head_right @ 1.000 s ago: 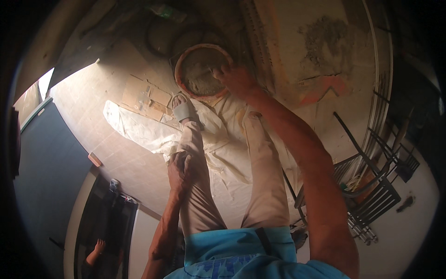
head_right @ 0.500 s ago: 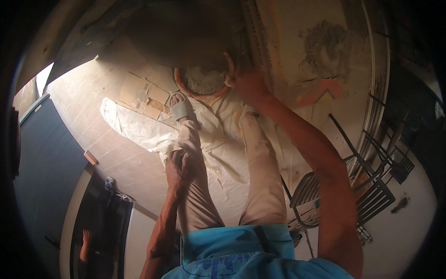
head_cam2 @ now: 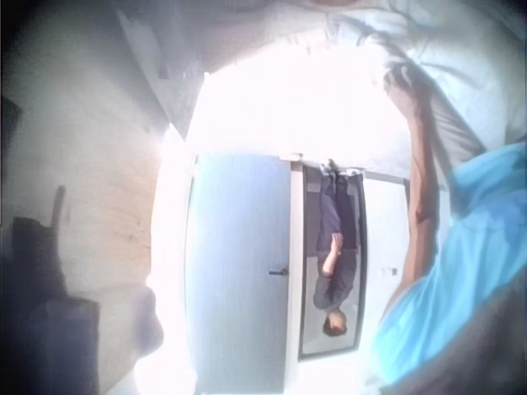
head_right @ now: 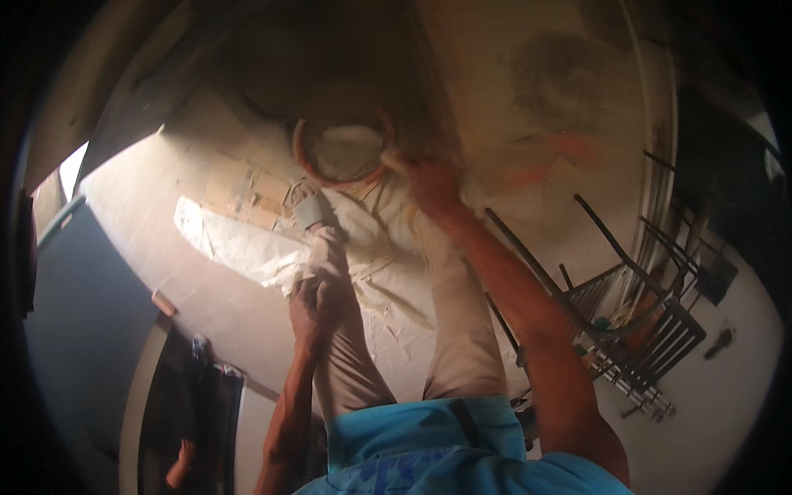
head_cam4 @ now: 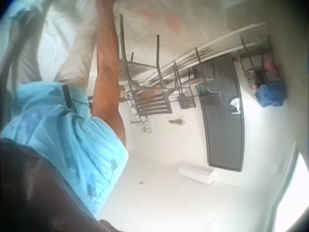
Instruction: The person applies mortar to a board using a trowel, scooping the material from a bucket and spreading it across the surface.
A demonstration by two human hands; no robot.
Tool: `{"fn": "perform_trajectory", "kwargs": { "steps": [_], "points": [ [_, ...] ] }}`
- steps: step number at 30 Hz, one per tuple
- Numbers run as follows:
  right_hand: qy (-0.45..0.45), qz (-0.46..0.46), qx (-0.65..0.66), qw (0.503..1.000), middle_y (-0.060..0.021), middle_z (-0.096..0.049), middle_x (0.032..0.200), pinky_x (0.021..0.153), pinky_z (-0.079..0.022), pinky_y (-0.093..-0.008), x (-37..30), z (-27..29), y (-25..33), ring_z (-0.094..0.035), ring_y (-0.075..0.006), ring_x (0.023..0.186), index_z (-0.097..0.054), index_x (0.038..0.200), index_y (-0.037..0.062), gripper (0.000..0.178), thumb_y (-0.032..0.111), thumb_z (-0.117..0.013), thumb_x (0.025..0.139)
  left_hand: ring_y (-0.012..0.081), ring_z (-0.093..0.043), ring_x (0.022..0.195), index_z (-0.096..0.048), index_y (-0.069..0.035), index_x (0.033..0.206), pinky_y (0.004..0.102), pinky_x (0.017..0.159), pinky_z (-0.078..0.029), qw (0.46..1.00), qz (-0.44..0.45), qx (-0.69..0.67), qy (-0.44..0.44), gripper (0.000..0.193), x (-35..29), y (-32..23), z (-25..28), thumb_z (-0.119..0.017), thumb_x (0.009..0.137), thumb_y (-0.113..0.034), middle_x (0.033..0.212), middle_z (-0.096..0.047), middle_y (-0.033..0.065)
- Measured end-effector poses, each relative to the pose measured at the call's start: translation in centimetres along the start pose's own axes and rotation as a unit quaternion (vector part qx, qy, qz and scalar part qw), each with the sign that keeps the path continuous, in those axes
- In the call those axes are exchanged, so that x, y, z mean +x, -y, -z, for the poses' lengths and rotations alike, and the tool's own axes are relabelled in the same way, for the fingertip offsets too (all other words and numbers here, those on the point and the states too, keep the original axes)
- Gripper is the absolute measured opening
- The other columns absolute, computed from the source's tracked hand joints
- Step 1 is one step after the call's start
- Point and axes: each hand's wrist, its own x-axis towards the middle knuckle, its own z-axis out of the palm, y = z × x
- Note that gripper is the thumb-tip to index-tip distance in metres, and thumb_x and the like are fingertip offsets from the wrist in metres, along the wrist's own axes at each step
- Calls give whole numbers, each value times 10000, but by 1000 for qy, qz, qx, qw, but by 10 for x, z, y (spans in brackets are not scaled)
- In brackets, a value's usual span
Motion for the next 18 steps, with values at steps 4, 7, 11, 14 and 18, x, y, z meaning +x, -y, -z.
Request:
{"fn": "perform_trajectory", "kwargs": {
  "steps": [4, 7, 11, 14, 18],
  "points": [
    [-31, -89, 74, 993, -160, -669, 1074, 842, -553, -453, -27, 3, 6, -674, -357, 974, -581, 1386, 226, 658, 89, -706, 755, 414, -595, 1046, -660, -41, 1132, 484, 908, -471, 999, 23, -12, 19, 319, 0, -2, 3, -630, 966, -311, 1136, -629, 194],
    [-64, -144, 243, 957, -191, -688, 1132, 892, -548, -440, -53, 24, -8, -671, -373, 1027, -576, 1399, 211, 672, 68, -690, 752, 417, -578, 1077, -635, -22, 1164, 484, 930, -459, 999, 20, 1, 37, 370, 2, -6, 1, -622, 971, -337, 1139, -618, 203],
    [-192, -175, 374, 890, -110, -710, 1129, 877, -525, -304, -91, 48, -40, -684, -186, 984, -589, 1387, 90, 624, 7, -629, 770, 423, -569, 1082, -626, -4, 1178, 487, 937, -450, 998, -3, 43, 38, 413, 5, 6, -9, -597, 985, -368, 1140, -609, 214],
    [-191, -309, 461, 810, -60, -683, 1041, 809, -504, -254, -111, 93, -63, -624, -104, 911, -587, 1375, 39, 582, -5, -591, 795, 432, -565, 1080, -630, -8, 1180, 491, 940, -445, 997, -2, 55, 45, 414, 3, 1, -9, -582, 993, -375, 1145, -604, 220],
    [-270, -355, 331, 831, -198, -714, 1030, 762, -532, -359, -122, 126, -130, -682, -294, 820, -578, 1375, 31, 606, 70, -637, 773, 438, -559, 1079, -637, -21, 1176, 499, 944, -437, 997, 12, 32, 68, 400, 8, -20, -5, -564, 1005, -375, 1146, -600, 225]
  ]
}}
